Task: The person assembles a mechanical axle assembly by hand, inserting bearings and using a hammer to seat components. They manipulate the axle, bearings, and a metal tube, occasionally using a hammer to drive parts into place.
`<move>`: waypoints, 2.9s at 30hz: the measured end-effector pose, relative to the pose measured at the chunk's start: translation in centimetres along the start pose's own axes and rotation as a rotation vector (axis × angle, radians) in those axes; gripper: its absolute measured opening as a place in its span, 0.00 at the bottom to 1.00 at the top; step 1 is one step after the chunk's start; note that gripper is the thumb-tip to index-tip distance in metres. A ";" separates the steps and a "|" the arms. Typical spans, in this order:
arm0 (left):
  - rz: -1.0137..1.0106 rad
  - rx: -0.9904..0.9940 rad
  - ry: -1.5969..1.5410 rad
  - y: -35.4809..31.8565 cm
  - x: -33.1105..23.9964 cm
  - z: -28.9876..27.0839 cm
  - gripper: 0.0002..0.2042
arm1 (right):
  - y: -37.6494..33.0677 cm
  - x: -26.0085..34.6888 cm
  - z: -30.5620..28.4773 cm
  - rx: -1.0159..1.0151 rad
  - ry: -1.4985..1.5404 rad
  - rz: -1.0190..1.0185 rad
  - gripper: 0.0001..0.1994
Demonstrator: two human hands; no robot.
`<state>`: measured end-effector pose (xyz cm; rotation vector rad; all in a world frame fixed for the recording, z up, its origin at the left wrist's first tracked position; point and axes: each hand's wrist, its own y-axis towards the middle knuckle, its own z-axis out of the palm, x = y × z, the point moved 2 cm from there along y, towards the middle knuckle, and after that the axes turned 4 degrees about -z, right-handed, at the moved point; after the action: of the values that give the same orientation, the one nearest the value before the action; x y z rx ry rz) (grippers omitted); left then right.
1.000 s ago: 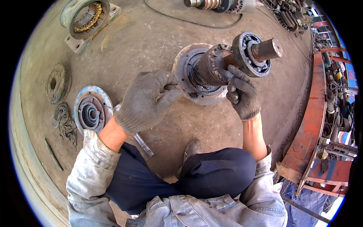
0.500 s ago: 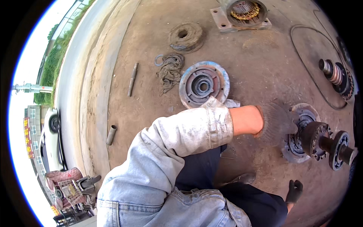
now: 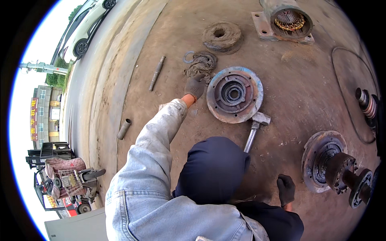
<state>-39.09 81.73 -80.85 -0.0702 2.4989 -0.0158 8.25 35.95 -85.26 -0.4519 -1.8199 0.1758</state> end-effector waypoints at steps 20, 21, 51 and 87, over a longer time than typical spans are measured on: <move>-0.187 -0.145 0.063 4.8 2.7 -0.9 0.25 | 8.9 7.3 1.3 0.037 0.204 0.228 0.15; -0.213 -0.140 0.059 4.2 2.3 -1.2 0.26 | 10.4 8.5 2.7 0.084 0.214 0.229 0.17; -0.133 -0.189 -0.412 -2.0 9.4 0.4 0.23 | 15.1 12.2 11.1 0.090 0.241 0.262 0.21; 0.347 -0.224 -0.319 -0.7 13.8 7.2 0.12 | 51.3 39.2 33.6 0.389 -0.234 -0.261 0.15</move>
<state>-45.78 80.32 -94.91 0.2496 2.1536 0.3897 -21.74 101.89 -78.07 0.0840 -1.9929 0.4061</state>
